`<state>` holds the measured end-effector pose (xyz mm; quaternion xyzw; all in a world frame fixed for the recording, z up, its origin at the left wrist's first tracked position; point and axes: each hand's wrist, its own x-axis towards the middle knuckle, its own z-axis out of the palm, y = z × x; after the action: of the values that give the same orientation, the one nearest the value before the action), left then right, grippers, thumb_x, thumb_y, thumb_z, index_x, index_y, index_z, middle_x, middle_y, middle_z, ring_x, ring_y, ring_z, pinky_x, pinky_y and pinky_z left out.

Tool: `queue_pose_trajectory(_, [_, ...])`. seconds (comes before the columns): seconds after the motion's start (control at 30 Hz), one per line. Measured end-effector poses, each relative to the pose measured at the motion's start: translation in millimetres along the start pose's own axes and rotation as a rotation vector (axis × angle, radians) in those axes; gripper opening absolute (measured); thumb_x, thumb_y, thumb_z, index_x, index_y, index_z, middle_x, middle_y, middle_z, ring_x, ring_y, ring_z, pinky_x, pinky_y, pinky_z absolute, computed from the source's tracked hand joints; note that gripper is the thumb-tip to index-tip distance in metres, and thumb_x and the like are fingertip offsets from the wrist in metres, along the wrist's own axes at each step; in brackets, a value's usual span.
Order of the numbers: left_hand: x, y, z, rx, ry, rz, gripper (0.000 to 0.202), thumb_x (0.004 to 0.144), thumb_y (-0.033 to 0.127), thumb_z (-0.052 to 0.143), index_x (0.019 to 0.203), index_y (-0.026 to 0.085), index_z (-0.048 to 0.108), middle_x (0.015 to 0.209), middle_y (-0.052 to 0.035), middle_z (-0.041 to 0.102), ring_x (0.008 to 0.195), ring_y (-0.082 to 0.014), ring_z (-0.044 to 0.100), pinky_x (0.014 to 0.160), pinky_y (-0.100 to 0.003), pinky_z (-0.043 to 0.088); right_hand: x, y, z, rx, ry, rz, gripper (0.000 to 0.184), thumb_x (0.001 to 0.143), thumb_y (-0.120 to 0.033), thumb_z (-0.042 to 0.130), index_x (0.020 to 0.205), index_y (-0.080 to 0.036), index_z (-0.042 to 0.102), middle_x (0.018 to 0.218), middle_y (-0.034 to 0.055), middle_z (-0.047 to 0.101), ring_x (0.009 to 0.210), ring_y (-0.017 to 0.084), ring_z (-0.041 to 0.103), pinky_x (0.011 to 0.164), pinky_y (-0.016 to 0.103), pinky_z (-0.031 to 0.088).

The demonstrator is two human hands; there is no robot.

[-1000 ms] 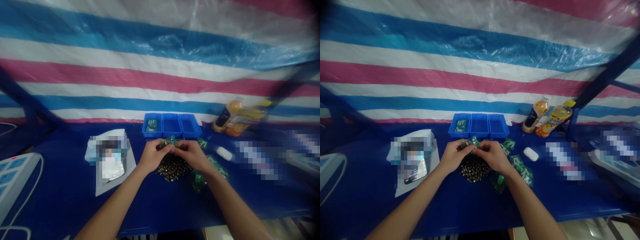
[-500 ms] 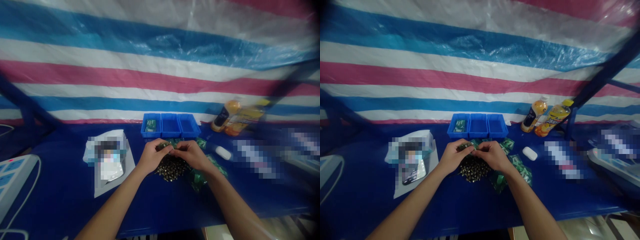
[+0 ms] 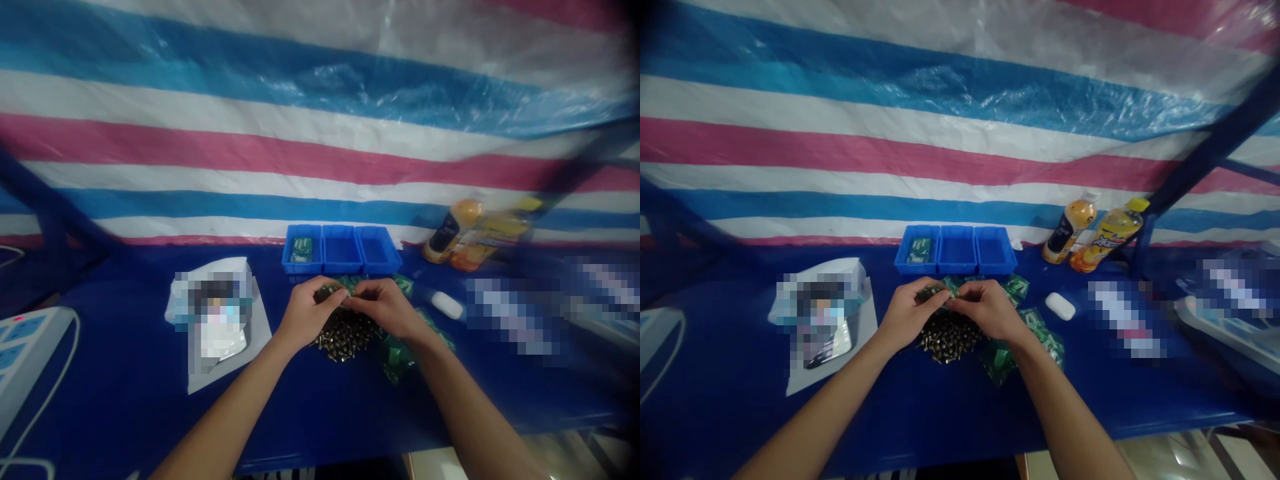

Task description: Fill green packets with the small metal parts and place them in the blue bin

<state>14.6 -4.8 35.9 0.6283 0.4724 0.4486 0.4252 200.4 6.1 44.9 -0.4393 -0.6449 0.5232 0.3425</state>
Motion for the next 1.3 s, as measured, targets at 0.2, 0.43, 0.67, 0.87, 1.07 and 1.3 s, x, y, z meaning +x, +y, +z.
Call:
queue_pose_trajectory(0.2, [2.2, -1.3, -1.7, -0.166, 0.062, -0.026, 0.021, 0.081, 0.034, 0.068, 0.095, 0.018, 0.068, 0.084, -0.0028, 0.070, 0.074, -0.0155, 0.064, 0.068, -0.026, 0.049, 2.2, -0.3, 0.2, 0.154, 0.040, -0.004, 0.025, 0.079, -0.040, 0.071, 0.085, -0.016, 0.068, 0.075, 0.0006, 0.062, 0.067, 0.012, 0.052, 0.063, 0.026, 0.039])
queue_pose_trajectory(0.43, [11.5, 4.5, -14.0, -0.247, 0.248, -0.068, 0.022, 0.076, 0.033, 0.071, 0.091, 0.017, 0.069, 0.068, -0.0010, 0.065, 0.059, -0.0122, 0.058, 0.055, -0.023, 0.046, 3.4, -3.6, -2.3, 0.202, 0.183, -0.018, 0.036, 0.082, -0.043, 0.067, 0.110, -0.021, 0.064, 0.079, 0.0011, 0.062, 0.065, 0.012, 0.053, 0.065, 0.028, 0.043])
queue_pose_trajectory(0.67, [60.6, 13.3, -52.3, -0.200, 0.541, -0.079, 0.030, 0.068, 0.036, 0.074, 0.089, 0.016, 0.069, 0.072, -0.0025, 0.063, 0.059, -0.0116, 0.057, 0.044, -0.019, 0.037, 1.0, -7.6, -9.7, 0.256, 0.179, -0.046, 0.033, 0.083, -0.043, 0.065, 0.108, -0.021, 0.065, 0.083, 0.0026, 0.063, 0.066, 0.012, 0.052, 0.066, 0.028, 0.043])
queue_pose_trajectory(0.87, [107.5, 9.2, -67.9, 0.110, 0.604, -0.161, 0.045, 0.068, 0.041, 0.072, 0.106, 0.017, 0.066, 0.069, -0.0039, 0.066, 0.056, -0.0163, 0.060, 0.050, -0.025, 0.043, 0.7, -6.2, -10.6, 0.273, 0.195, -0.048, 0.031, 0.083, -0.042, 0.065, 0.106, -0.021, 0.066, 0.082, 0.0024, 0.063, 0.065, 0.012, 0.051, 0.066, 0.028, 0.043])
queue_pose_trajectory(1.07, [110.5, 16.2, -77.9, 0.794, 0.536, -0.088, 0.031, 0.078, 0.045, 0.061, 0.098, 0.022, 0.070, 0.092, -0.0073, 0.073, 0.095, -0.0311, 0.063, 0.083, -0.042, 0.046, 0.8, -6.4, -14.9, 0.203, 0.216, -0.041, 0.035, 0.083, -0.044, 0.063, 0.107, -0.019, 0.065, 0.080, 0.0028, 0.063, 0.065, 0.013, 0.052, 0.064, 0.027, 0.044])
queue_pose_trajectory(1.3, [65.5, 17.0, -60.9, 0.900, 0.449, 0.044, 0.031, 0.090, 0.041, 0.046, 0.106, 0.025, 0.066, 0.098, -0.0046, 0.072, 0.087, -0.0243, 0.064, 0.076, -0.034, 0.044, 1.2, 7.4, -27.7, -0.509, 0.267, -0.100, 0.019, 0.086, -0.029, 0.054, 0.093, -0.020, 0.070, 0.084, 0.0032, 0.068, 0.075, 0.018, 0.059, 0.070, 0.030, 0.042])
